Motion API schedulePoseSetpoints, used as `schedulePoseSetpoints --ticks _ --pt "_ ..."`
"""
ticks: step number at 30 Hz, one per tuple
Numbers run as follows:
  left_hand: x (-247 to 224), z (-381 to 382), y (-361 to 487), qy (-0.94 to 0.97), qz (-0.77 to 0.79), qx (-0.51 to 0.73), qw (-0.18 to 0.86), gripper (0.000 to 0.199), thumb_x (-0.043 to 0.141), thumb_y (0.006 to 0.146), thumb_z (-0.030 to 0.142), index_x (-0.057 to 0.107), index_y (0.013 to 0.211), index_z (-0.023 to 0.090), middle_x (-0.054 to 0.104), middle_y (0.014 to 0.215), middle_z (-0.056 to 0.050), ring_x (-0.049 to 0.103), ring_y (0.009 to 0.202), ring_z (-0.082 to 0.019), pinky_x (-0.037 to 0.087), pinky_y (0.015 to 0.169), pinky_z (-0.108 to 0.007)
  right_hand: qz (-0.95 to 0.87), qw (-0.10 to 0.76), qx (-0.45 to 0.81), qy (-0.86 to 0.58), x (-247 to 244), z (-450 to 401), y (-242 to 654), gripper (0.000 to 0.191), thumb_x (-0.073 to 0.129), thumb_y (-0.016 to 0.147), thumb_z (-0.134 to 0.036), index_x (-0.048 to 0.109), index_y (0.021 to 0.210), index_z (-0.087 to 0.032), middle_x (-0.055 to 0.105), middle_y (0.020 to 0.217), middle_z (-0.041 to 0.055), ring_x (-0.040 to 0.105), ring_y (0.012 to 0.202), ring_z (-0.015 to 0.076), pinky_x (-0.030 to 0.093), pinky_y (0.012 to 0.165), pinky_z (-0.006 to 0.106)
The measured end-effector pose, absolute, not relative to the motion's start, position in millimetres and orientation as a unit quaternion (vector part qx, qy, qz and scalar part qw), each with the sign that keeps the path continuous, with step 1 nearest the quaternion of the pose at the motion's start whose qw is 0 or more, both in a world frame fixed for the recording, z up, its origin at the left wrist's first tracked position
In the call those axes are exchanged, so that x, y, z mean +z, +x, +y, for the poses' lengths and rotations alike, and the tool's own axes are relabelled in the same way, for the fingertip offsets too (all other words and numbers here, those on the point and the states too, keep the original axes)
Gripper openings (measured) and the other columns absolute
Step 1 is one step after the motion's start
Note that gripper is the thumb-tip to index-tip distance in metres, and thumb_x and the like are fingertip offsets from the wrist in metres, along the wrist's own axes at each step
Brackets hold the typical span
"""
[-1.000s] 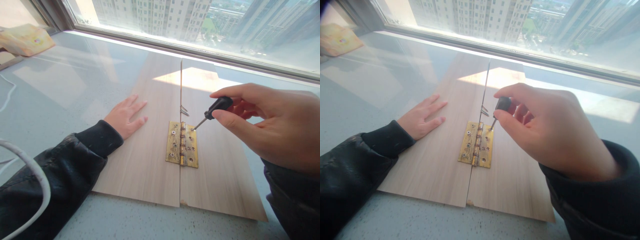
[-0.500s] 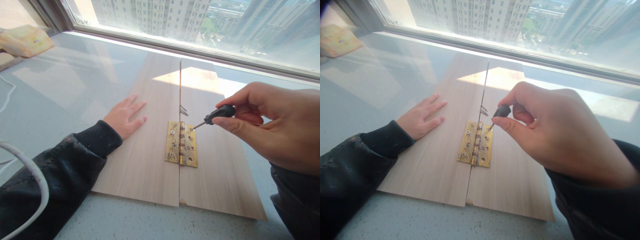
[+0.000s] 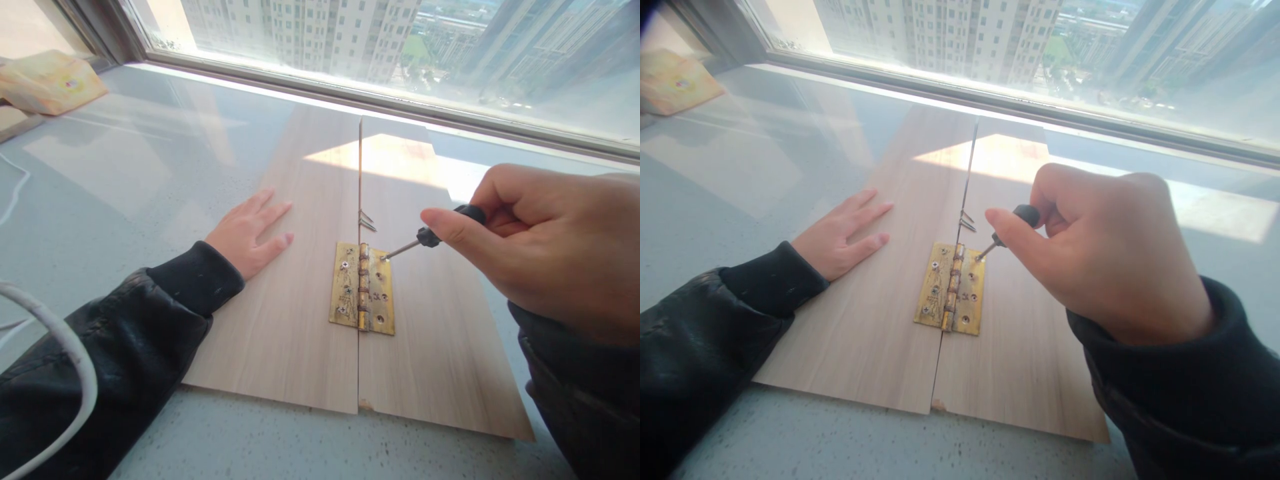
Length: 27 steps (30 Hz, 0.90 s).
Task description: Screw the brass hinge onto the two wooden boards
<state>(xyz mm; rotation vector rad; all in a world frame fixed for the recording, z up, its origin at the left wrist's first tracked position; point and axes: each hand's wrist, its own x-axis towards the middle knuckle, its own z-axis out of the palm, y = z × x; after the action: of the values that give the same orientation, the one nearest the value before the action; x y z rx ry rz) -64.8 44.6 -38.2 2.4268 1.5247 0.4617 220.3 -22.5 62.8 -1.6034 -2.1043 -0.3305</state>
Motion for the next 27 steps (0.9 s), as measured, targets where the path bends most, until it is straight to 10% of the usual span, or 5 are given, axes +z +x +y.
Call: schedulePoseSetpoints --ticks 16,27 --pt "-40.7 45.6 -65.1 0.829 0.518 0.168 0.123 0.063 0.043 0.088 0.054 0.048 0.14 0.018 0.032 0.155 -0.014 0.033 0.143 -0.028 0.027 0.117 -0.046 -0.838 0.202 -0.085 -0.499 64.8 -20.0 238.8 0.029 0.054 0.088 -0.047 0.062 0.115 -0.039 0.066 0.08 -0.0074 0.057 0.061 0.0099 0.041 0.054 0.027" --pt "-40.6 45.1 -65.4 0.832 0.516 0.165 0.119 0.062 0.042 0.089 0.053 0.048 0.14 0.018 0.032 0.155 -0.014 0.033 0.143 -0.028 0.027 0.117 -0.045 -0.843 0.193 -0.075 -0.496 64.4 -18.2 238.5 0.035 0.056 0.082 -0.063 0.062 0.095 -0.031 0.066 0.07 -0.0088 0.059 0.055 0.0098 0.041 0.052 0.028"
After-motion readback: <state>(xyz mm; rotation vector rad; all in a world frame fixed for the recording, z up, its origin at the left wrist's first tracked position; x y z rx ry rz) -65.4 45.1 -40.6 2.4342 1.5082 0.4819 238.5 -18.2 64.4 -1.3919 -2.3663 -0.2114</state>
